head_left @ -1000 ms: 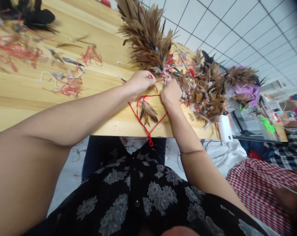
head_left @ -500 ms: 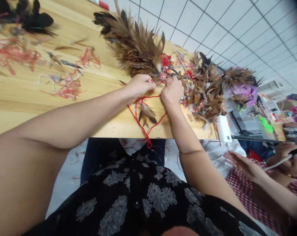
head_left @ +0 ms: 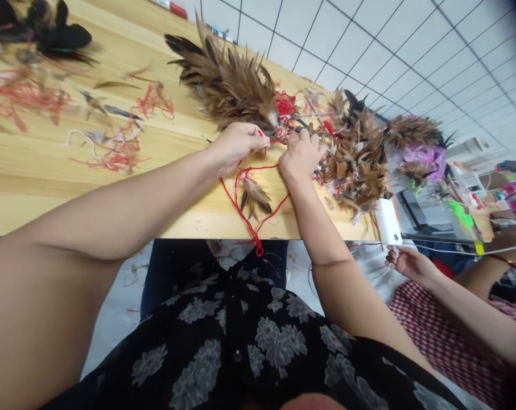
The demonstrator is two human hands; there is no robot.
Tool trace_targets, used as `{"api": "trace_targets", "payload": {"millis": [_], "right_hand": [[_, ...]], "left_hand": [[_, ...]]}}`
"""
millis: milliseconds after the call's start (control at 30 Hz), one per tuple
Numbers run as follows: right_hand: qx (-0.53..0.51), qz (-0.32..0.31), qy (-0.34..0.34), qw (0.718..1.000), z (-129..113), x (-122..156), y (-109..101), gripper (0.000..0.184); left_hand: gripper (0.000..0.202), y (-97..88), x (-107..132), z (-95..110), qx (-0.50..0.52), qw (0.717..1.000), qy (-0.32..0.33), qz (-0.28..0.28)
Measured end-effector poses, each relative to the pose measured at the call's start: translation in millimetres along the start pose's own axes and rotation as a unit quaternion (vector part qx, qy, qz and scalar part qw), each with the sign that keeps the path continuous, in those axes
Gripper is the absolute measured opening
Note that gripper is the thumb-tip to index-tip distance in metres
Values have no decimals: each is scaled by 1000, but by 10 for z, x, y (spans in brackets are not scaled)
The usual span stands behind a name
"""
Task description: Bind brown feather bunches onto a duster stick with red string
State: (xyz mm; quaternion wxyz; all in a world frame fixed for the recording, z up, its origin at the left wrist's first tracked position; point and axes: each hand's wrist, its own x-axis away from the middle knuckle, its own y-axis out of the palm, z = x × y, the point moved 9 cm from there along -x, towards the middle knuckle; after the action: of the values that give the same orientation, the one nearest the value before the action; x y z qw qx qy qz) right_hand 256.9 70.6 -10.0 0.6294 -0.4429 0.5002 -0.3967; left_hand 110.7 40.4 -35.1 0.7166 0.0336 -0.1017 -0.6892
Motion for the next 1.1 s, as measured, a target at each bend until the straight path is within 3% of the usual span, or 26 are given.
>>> {"api": "trace_targets", "payload": {"millis": [300, 467, 767, 1100], "right_hand": [[31, -53, -31, 998, -136, 66, 154, 47], [21, 8, -50, 999, -206, 156, -53, 56], [-32, -28, -105, 994, -360, 253, -208, 73], [-75, -113, -130, 982, -442, 176, -11, 52]], "left_hand": [[29, -79, -75, -132, 1, 999, -48, 23], [33, -82, -49, -121, 2, 998, -59, 36], [40, -111, -13, -101, -13, 995, -70, 70], [33, -84, -52, -125, 2, 998, -47, 44]]}}
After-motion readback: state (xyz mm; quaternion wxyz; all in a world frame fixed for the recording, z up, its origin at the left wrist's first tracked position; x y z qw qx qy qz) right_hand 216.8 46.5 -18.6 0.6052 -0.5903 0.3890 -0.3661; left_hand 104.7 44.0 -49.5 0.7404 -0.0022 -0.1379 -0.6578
